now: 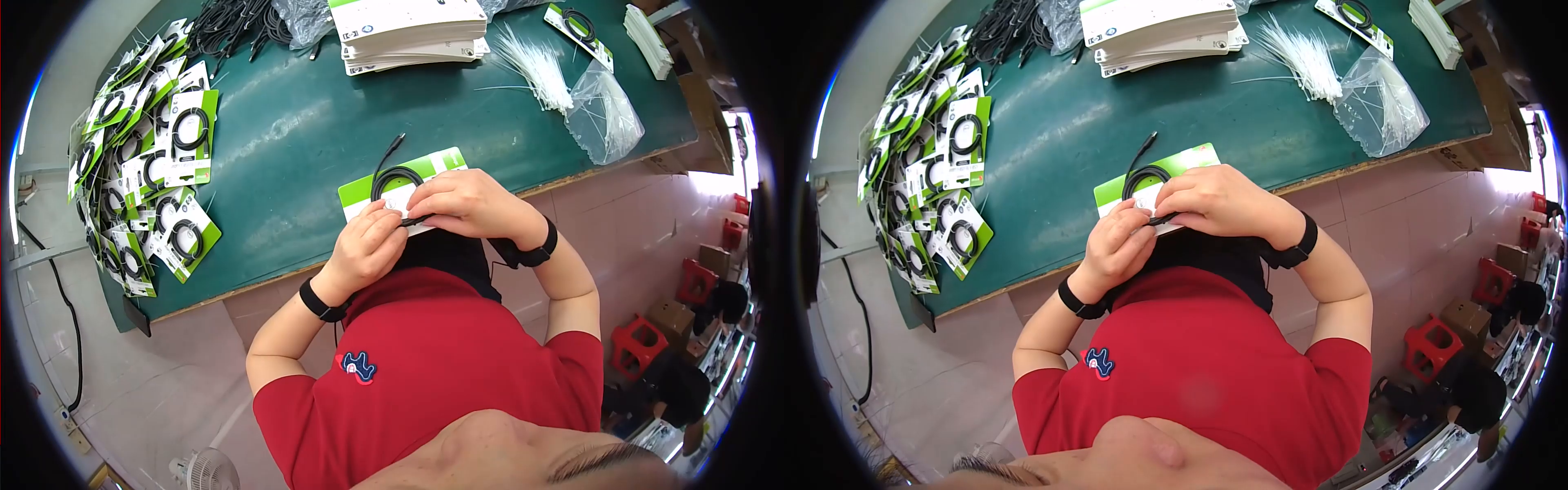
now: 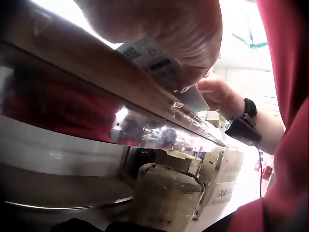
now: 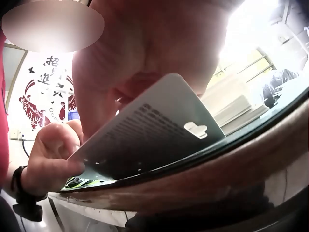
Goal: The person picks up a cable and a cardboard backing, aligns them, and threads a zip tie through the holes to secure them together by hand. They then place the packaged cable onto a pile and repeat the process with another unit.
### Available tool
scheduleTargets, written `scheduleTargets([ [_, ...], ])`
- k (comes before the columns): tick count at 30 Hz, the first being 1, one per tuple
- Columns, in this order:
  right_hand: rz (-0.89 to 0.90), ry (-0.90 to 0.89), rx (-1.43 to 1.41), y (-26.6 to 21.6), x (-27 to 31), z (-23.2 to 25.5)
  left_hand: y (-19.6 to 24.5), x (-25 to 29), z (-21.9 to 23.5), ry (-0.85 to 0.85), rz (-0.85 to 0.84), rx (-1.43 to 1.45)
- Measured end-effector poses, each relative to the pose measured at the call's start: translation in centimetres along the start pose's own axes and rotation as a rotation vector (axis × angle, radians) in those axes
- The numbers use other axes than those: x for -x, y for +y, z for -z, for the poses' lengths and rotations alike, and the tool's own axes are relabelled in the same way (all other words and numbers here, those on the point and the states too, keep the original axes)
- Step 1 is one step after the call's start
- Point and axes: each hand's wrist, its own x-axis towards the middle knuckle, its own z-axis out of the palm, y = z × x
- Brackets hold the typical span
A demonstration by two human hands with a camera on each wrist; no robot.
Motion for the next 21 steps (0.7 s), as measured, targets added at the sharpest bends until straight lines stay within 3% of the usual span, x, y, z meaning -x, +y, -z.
scheduleTargets([
  [21, -0.013, 0.05, -0.082, 0.3, 0.8, -0.5, -0.2, 0.0, 0.2, -0.032, -0.068, 0.047],
])
